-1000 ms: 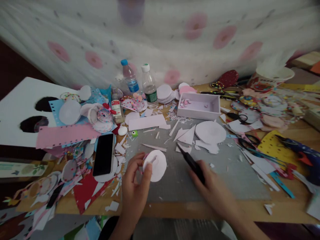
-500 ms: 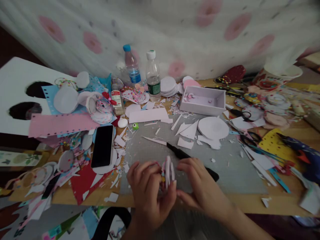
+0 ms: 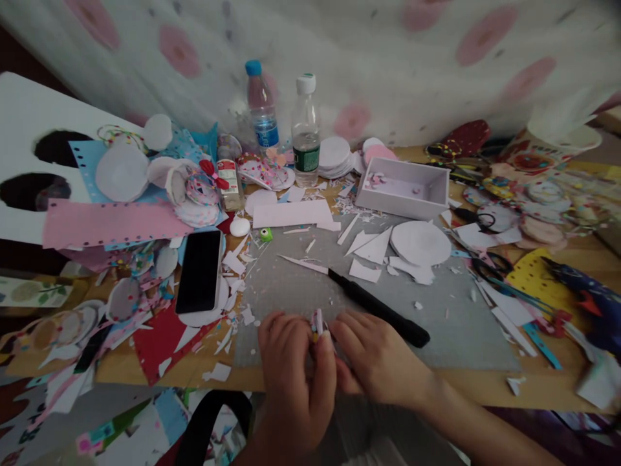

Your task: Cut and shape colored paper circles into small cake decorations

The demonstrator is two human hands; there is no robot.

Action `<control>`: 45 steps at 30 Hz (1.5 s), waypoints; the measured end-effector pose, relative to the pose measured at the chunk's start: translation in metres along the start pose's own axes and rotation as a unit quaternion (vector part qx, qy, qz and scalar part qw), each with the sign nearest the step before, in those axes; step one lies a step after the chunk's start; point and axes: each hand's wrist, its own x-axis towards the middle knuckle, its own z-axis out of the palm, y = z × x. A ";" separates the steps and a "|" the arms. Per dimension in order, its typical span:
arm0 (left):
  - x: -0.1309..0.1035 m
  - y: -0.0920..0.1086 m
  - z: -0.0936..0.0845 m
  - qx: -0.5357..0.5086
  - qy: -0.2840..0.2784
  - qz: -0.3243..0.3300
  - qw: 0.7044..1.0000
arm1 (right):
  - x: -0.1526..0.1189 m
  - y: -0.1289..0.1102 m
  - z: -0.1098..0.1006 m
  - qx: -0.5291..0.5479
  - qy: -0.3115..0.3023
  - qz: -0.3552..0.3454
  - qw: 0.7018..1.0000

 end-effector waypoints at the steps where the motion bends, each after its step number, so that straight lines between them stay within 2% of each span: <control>1: 0.000 0.000 0.001 -0.003 -0.008 -0.008 1.000 | 0.000 -0.001 0.001 -0.014 0.001 0.001 1.000; 4: 0.001 -0.002 0.002 -0.009 -0.024 -0.018 0.999 | -0.001 -0.003 0.006 -0.022 0.015 0.019 0.999; 8: 0.002 -0.005 0.000 -0.032 -0.019 -0.032 0.999 | -0.004 -0.004 0.005 0.058 -0.010 0.076 0.995; 12: 0.003 -0.010 -0.003 -0.109 -0.015 -0.132 0.985 | -0.006 -0.003 -0.003 0.177 -0.028 0.131 0.975; 14: 0.005 -0.011 -0.003 -0.132 -0.026 -0.164 0.977 | -0.005 -0.002 -0.005 0.203 -0.029 0.152 0.967; 16: 0.006 -0.009 -0.003 -0.139 -0.032 -0.166 0.976 | -0.004 -0.002 -0.006 0.181 -0.019 0.158 0.970; 19: 0.007 -0.007 -0.001 -0.132 -0.031 -0.166 0.977 | -0.002 -0.001 -0.006 0.077 -0.004 0.128 0.989; 21: 0.008 -0.006 0.001 -0.130 -0.039 -0.183 0.974 | -0.002 0.000 -0.007 0.033 -0.036 0.094 0.994; 23: 0.009 -0.006 0.002 -0.128 -0.055 -0.192 0.971 | -0.003 0.001 -0.010 0.035 -0.086 0.071 0.993; 28: 0.014 -0.006 -0.002 -0.122 -0.083 -0.118 0.982 | -0.006 0.003 -0.012 0.078 -0.145 0.090 0.982; 31: 0.013 -0.006 -0.004 -0.116 -0.084 -0.124 0.982 | -0.005 0.003 -0.008 0.053 -0.159 0.079 0.983; 39: 0.013 -0.020 0.006 -0.066 -0.201 -0.176 0.961 | -0.010 0.006 0.001 -0.054 -0.238 -0.004 0.970; 42: 0.014 -0.024 0.007 -0.079 -0.266 -0.214 0.937 | -0.012 0.012 -0.005 -0.059 -0.275 -0.035 0.959; 45: 0.016 -0.025 0.004 -0.101 -0.321 -0.246 0.909 | -0.010 0.017 -0.013 -0.023 -0.317 -0.034 0.948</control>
